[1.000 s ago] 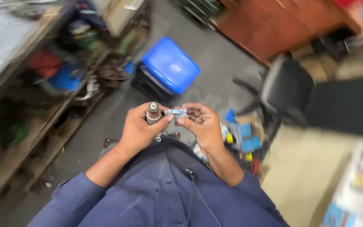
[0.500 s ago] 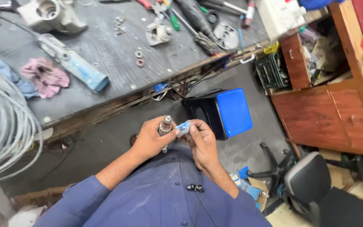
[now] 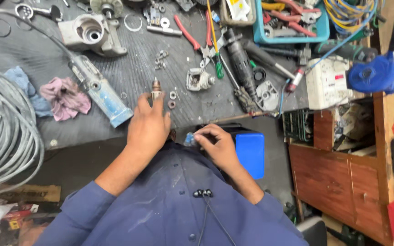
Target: The person cleans a small metal component with a cloth, then uses a screwdriver to adjust a part held in a bench vise. They also tap a cylindrical part with a hammer and handle a motor housing, moving between cleaning, tightening, and assembling actions.
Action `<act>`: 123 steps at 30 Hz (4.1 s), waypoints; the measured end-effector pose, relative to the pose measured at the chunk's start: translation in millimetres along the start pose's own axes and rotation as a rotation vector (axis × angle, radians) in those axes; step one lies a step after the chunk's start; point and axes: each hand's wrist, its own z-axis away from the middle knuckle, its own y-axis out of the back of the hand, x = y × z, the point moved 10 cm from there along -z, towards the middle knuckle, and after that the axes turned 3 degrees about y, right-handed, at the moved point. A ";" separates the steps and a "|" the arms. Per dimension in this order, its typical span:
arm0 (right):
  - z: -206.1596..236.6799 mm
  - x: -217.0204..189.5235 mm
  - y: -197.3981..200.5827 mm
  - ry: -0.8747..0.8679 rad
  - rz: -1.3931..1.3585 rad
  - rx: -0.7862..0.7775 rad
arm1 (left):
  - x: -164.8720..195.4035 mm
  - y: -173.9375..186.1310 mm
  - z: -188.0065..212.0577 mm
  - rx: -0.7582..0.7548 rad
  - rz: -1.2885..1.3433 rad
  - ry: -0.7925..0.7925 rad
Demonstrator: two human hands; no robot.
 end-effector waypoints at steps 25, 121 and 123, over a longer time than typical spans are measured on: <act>-17.1 -176.4 -105.0 0.555 0.895 -0.059 | 22.0 75.3 25.7 -0.219 0.007 -0.698; 15.2 -22.5 20.5 0.119 0.272 0.114 | 115.4 -17.0 17.5 -0.271 0.373 -0.377; 17.7 -21.2 38.0 0.188 0.212 0.193 | 141.9 -15.1 22.5 -0.216 0.504 -0.553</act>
